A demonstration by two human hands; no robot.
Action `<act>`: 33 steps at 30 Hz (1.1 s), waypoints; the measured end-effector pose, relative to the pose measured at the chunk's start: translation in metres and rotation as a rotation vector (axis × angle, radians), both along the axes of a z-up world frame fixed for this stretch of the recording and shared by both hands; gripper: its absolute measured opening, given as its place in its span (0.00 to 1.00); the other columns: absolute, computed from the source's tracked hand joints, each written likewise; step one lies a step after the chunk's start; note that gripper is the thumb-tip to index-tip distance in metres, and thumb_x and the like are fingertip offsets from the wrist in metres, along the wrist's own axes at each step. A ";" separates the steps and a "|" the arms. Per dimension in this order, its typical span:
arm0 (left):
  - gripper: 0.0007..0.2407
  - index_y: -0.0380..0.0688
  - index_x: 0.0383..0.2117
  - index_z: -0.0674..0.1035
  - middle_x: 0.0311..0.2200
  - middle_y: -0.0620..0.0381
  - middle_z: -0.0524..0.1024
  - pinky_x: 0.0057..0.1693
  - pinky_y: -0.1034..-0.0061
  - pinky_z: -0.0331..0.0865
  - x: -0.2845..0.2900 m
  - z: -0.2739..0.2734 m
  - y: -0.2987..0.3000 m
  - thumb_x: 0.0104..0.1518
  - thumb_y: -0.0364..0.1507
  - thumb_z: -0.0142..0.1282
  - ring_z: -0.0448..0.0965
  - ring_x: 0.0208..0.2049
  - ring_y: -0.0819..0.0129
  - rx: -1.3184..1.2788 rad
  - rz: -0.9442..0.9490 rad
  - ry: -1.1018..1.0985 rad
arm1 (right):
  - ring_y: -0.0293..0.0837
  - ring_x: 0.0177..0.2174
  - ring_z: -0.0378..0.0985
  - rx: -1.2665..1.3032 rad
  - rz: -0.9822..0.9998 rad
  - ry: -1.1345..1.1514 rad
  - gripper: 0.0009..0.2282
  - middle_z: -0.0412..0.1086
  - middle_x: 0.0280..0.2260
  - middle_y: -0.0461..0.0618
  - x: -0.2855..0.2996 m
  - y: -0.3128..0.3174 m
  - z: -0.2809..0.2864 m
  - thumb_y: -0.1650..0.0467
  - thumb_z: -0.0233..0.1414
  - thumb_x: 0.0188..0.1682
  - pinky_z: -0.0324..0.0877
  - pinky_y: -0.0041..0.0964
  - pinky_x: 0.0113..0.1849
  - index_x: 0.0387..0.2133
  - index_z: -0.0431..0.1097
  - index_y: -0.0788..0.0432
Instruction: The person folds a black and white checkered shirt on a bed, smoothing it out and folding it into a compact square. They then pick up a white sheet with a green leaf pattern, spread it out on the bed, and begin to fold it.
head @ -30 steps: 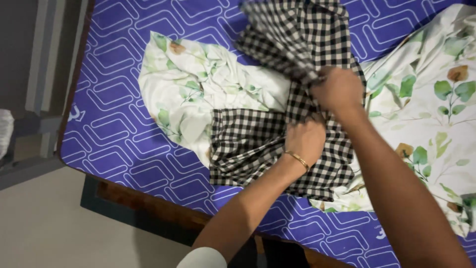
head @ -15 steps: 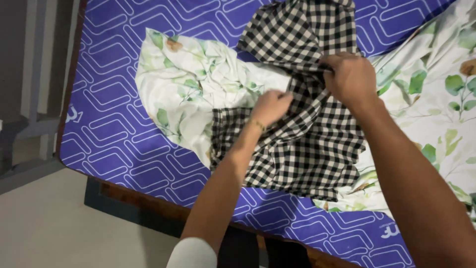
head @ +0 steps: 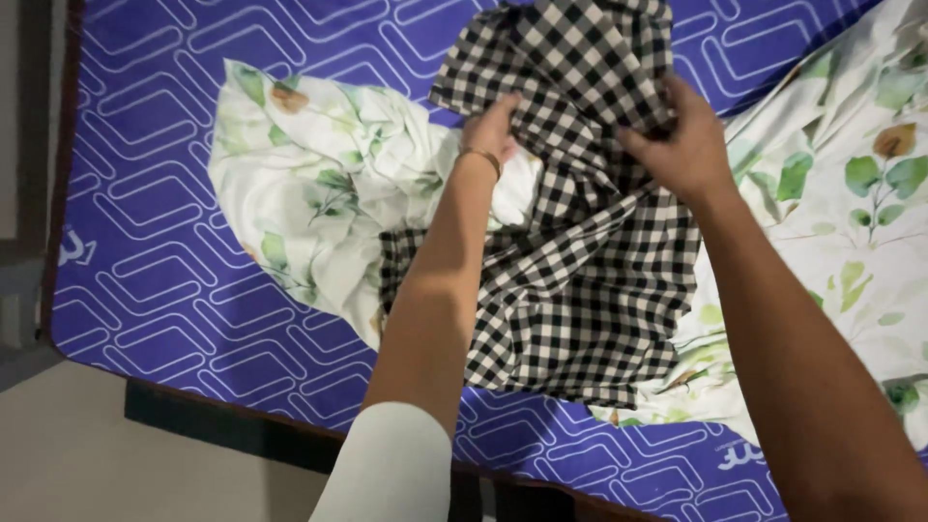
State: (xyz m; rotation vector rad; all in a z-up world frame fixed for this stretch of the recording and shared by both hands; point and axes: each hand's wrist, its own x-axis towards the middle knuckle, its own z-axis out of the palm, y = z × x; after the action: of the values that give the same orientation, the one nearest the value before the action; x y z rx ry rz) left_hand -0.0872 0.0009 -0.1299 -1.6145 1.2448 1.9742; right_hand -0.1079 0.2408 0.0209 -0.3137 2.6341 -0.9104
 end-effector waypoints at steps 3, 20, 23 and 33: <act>0.29 0.27 0.42 0.81 0.40 0.43 0.81 0.33 0.72 0.71 -0.016 -0.029 -0.001 0.34 0.40 0.67 0.77 0.32 0.60 -0.097 0.119 0.076 | 0.65 0.42 0.78 0.036 0.049 -0.030 0.36 0.71 0.50 0.71 -0.014 -0.025 0.004 0.62 0.69 0.43 0.74 0.56 0.42 0.62 0.62 0.65; 0.11 0.35 0.35 0.81 0.28 0.60 0.82 0.38 0.80 0.70 -0.010 0.089 -0.023 0.56 0.33 0.54 0.73 0.27 0.75 -0.714 -0.162 0.791 | 0.38 0.19 0.72 -0.235 -0.228 -0.632 0.08 0.72 0.21 0.48 -0.036 -0.083 0.033 0.70 0.59 0.55 0.69 0.27 0.25 0.27 0.71 0.59; 0.10 0.38 0.26 0.76 0.19 0.65 0.71 0.32 0.79 0.64 0.003 0.118 -0.018 0.58 0.33 0.52 0.63 0.22 0.75 -0.805 -0.239 0.911 | 0.31 0.22 0.63 -0.246 -0.274 -0.311 0.09 0.71 0.25 0.39 -0.032 -0.081 0.031 0.63 0.56 0.50 0.61 0.25 0.26 0.34 0.79 0.55; 0.06 0.36 0.36 0.79 0.31 0.61 0.73 0.38 0.81 0.67 0.040 0.178 0.002 0.59 0.26 0.53 0.71 0.28 0.73 -0.747 -0.406 1.070 | 0.65 0.52 0.80 -0.368 0.422 0.492 0.06 0.67 0.60 0.76 0.008 -0.083 0.060 0.78 0.59 0.43 0.76 0.45 0.45 0.26 0.69 0.69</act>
State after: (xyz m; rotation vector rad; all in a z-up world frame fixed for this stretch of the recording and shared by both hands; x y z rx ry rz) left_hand -0.0470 0.0034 0.0483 -0.2352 2.6491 2.2247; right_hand -0.0997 0.1582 0.0807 -1.2758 2.6175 -1.2833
